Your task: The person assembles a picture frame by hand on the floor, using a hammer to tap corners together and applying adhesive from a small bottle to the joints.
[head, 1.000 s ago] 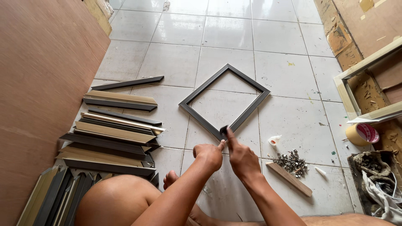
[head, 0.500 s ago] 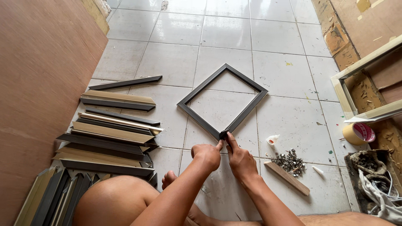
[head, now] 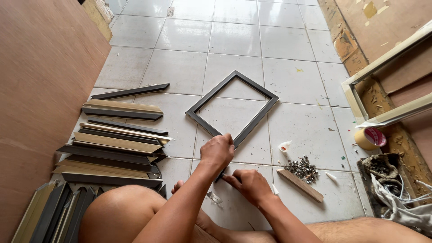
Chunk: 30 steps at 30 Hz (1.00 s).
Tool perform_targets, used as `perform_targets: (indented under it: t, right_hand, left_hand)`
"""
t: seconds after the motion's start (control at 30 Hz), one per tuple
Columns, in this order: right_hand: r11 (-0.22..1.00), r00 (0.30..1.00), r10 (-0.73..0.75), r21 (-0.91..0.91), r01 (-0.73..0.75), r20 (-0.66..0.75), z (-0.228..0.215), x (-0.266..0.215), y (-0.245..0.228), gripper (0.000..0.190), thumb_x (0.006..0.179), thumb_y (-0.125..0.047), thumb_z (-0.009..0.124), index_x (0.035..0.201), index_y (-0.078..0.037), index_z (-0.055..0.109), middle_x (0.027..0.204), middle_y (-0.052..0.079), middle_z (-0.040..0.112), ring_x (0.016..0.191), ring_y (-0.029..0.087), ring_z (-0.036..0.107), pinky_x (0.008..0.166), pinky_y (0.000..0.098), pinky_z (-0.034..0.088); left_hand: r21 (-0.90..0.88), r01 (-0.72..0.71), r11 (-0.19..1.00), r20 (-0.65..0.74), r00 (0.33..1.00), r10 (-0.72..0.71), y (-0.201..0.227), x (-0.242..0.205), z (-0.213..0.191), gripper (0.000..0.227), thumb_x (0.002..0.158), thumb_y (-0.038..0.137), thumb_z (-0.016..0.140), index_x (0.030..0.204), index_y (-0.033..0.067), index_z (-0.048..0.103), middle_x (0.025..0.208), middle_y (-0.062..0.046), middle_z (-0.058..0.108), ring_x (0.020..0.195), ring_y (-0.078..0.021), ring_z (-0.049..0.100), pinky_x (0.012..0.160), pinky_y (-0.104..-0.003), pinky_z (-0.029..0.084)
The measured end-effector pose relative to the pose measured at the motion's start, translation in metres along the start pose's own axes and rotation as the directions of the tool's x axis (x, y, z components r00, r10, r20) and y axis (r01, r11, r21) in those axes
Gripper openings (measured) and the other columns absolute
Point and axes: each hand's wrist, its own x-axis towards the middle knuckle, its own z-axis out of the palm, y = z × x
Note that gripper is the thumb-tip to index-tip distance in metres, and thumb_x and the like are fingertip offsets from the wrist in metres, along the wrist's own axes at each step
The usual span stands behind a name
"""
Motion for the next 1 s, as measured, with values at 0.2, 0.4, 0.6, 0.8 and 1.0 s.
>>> perform_targets:
  t: [0.2,0.4,0.6,0.8,1.0]
  right_hand:
    - [0.976,0.992,0.112,0.192,-0.098,-0.063,-0.063,-0.016,0.005,0.035,0.114,-0.039,0.066,0.114,-0.013,0.089,0.094,0.018,0.087,0.087,0.029,0.082,0.087,0.0431,0.067]
    - [0.904,0.868,0.427,0.123,-0.409,-0.253,-0.146,-0.034,0.045,0.044,0.113,-0.048,0.063,0.133,-0.016,0.086,0.113,0.02,0.089,0.107,0.04,0.082,0.101,0.056,0.059]
    - [0.842,0.765,0.523,0.086,-0.533,-0.376,-0.084,0.017,0.162,0.032,0.105,-0.036,0.076,0.134,-0.046,0.082,0.121,-0.008,0.085,0.121,0.026,0.078,0.107,0.0577,0.053]
    - [0.835,0.787,0.51,-0.019,-0.55,-0.348,-0.097,-0.002,0.108,0.026,0.109,-0.034,0.071,0.129,-0.039,0.087,0.126,-0.004,0.089,0.128,0.028,0.078,0.12,0.0624,0.041]
    - [0.849,0.807,0.493,-0.023,-0.527,-0.325,-0.095,-0.001,0.119,0.025,0.11,-0.036,0.068,0.127,-0.033,0.086,0.124,-0.001,0.089,0.128,0.029,0.078,0.119,0.0642,0.042]
  left_hand:
    - [-0.022,-0.114,0.993,0.103,0.988,0.116,-0.016,-0.003,0.014,0.025,0.105,0.035,0.065,0.122,0.0226,0.078,0.116,-0.011,0.078,0.117,-0.0422,0.079,0.099,-0.063,0.06]
    - [-0.062,-0.403,0.913,0.203,0.891,0.406,0.016,-0.038,-0.003,0.025,0.105,0.024,0.07,0.129,0.0209,0.077,0.114,-0.008,0.078,0.117,-0.0362,0.076,0.103,-0.056,0.06]
    - [-0.049,-0.534,0.844,0.241,0.814,0.529,0.008,-0.037,0.006,0.024,0.104,0.019,0.07,0.126,0.0158,0.079,0.113,-0.012,0.08,0.113,-0.0401,0.077,0.099,-0.059,0.062]
    - [0.002,-0.546,0.838,0.235,0.815,0.53,-0.004,-0.021,0.019,0.022,0.102,0.025,0.072,0.123,0.022,0.08,0.11,-0.006,0.08,0.111,-0.0349,0.078,0.096,-0.055,0.063]
    - [-0.001,-0.563,0.826,0.231,0.804,0.548,-0.007,-0.019,0.027,0.022,0.101,0.024,0.072,0.121,0.0202,0.081,0.11,-0.007,0.081,0.11,-0.0364,0.078,0.094,-0.055,0.063]
